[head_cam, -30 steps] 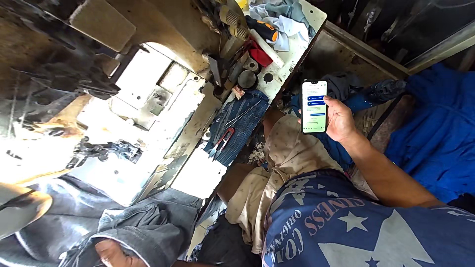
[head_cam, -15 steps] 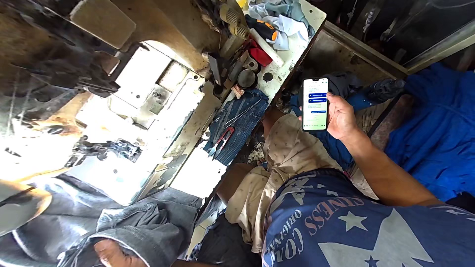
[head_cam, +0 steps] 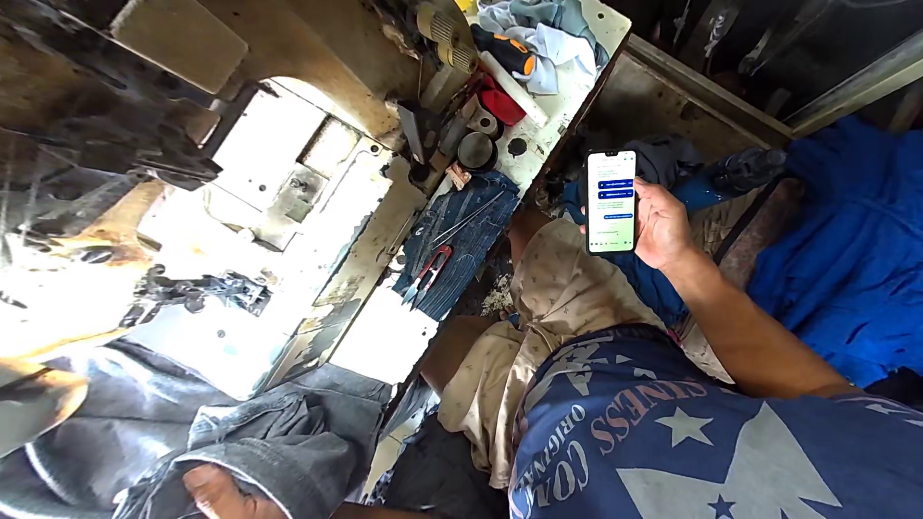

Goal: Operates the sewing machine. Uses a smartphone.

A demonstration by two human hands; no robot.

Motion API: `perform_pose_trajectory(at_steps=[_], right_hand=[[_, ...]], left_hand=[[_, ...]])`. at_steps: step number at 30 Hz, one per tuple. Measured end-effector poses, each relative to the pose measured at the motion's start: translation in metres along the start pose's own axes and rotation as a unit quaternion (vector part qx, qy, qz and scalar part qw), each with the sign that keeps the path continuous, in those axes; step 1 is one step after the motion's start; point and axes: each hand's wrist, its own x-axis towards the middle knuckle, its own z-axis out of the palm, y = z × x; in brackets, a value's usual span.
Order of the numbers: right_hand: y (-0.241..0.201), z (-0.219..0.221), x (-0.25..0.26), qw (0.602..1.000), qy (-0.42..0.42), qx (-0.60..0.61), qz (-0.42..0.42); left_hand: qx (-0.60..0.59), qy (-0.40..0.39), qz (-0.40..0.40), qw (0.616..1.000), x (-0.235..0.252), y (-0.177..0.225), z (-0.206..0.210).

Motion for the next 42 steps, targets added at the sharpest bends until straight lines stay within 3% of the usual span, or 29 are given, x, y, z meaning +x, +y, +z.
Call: perform_pose_trajectory(at_steps=[13, 26, 31, 39, 42], right_hand=[[-0.002, 0.002, 0.001, 1.0, -0.005, 0.003, -0.009], [-0.003, 0.003, 0.001, 1.0, -0.003, -0.017, 0.0], [-0.002, 0.003, 0.002, 1.0, -0.003, -0.013, 0.004], [0.0, 0.002, 0.001, 1.0, -0.004, -0.009, 0.005], [0.0, 0.001, 0.001, 1.0, -0.003, -0.008, 0.005]], left_hand=[[0.019, 0.011, 0.001, 1.0, 0.003, 0.0, -0.001], [0.027, 0.061, -0.024, 0.997, -0.013, 0.044, 0.033], [0.008, -0.006, -0.009, 1.0, 0.002, 0.002, -0.001], [-0.006, 0.017, -0.008, 1.0, -0.002, 0.003, 0.004], [-0.005, 0.095, -0.021, 0.995, -0.007, 0.022, 0.026]])
